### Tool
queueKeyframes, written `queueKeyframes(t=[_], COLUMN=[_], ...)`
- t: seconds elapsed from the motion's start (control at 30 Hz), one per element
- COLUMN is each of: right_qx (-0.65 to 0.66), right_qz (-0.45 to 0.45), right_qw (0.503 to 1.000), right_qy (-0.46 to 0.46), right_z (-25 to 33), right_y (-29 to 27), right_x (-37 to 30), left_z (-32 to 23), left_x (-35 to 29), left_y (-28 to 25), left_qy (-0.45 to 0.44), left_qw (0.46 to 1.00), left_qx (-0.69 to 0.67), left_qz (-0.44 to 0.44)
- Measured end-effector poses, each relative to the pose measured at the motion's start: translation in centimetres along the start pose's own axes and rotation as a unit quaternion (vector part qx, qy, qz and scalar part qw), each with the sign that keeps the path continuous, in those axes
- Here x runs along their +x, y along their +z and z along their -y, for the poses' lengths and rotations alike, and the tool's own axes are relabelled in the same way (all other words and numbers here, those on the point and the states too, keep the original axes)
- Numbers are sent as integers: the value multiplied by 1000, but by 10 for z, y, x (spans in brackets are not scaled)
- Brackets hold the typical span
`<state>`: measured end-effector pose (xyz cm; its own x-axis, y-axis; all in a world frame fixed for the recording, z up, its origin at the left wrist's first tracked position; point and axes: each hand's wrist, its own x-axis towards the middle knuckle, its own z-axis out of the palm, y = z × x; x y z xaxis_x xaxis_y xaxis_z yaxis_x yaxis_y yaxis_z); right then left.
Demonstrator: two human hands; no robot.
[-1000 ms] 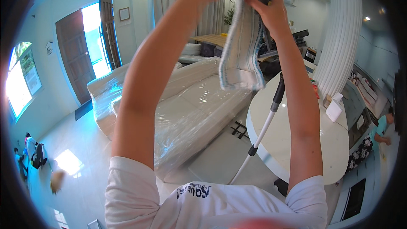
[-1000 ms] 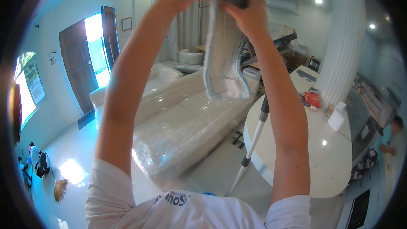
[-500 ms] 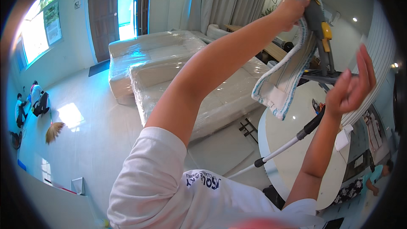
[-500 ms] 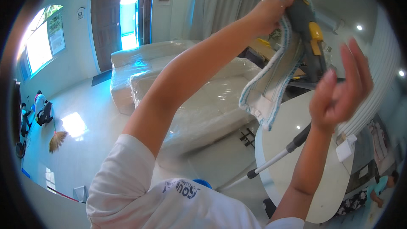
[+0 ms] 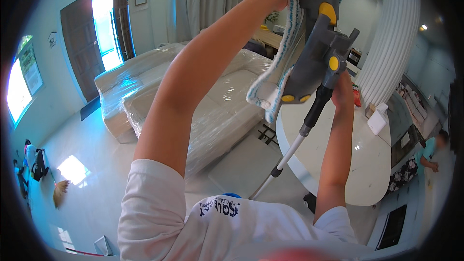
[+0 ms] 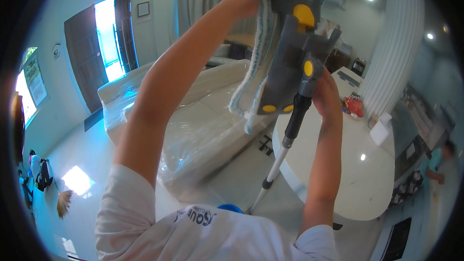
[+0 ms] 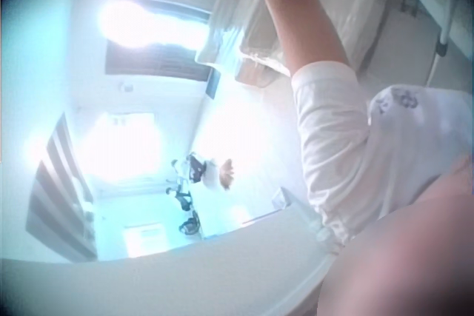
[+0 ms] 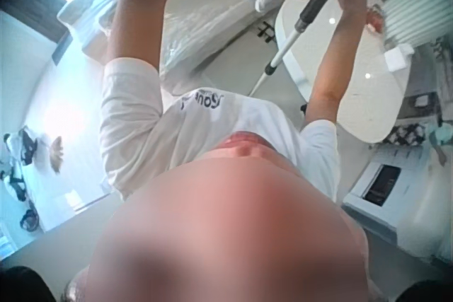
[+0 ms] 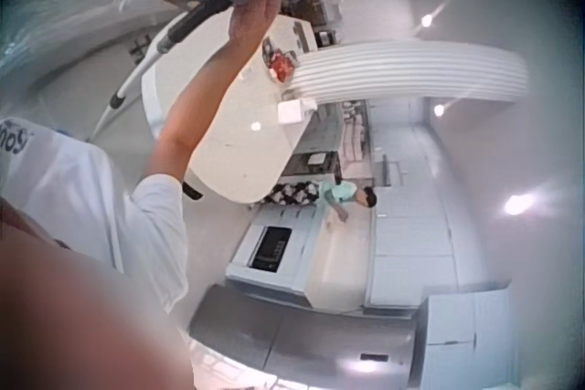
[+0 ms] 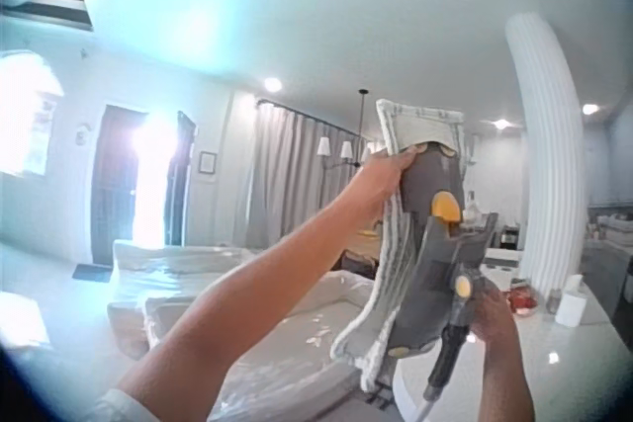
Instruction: The person attaches a microfiber mop pad to a mop head, then picks up a mop bucket and a mop handle. They connect the handle to the mop head and extend the telescopic pole to full length.
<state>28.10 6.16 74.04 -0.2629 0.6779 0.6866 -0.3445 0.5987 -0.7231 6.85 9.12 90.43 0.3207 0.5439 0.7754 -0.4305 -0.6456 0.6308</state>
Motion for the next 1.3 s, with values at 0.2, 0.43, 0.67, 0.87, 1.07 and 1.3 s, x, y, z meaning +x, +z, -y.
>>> queueKeyframes(t=[0.2,0.43,0.67,0.87,1.07,1.3], right_qx=[-13,123,106,-71,-74,-12], right_qz=[21,128,150,146,128,203], right_qw=[997,975,980,984,987,975], right_qy=[71,134,71,68,68,85], right_z=[-1,-12,-31,-13,-24,-24], right_y=[4,-5,-25,-3,-5,-14], right_x=[-15,-8,-15,-14,-5,-13], left_z=[2,19,48,-8,-15,43], left_x=[-9,-29,-36,-41,-23,-12], left_y=[-25,-51,-45,-4,-4,-37], left_qy=[98,-239,-214,-133,-110,-177], left_qw=[841,881,968,981,988,959], left_qx=[531,405,58,129,92,146], left_qz=[18,-55,-121,-49,50,-164])
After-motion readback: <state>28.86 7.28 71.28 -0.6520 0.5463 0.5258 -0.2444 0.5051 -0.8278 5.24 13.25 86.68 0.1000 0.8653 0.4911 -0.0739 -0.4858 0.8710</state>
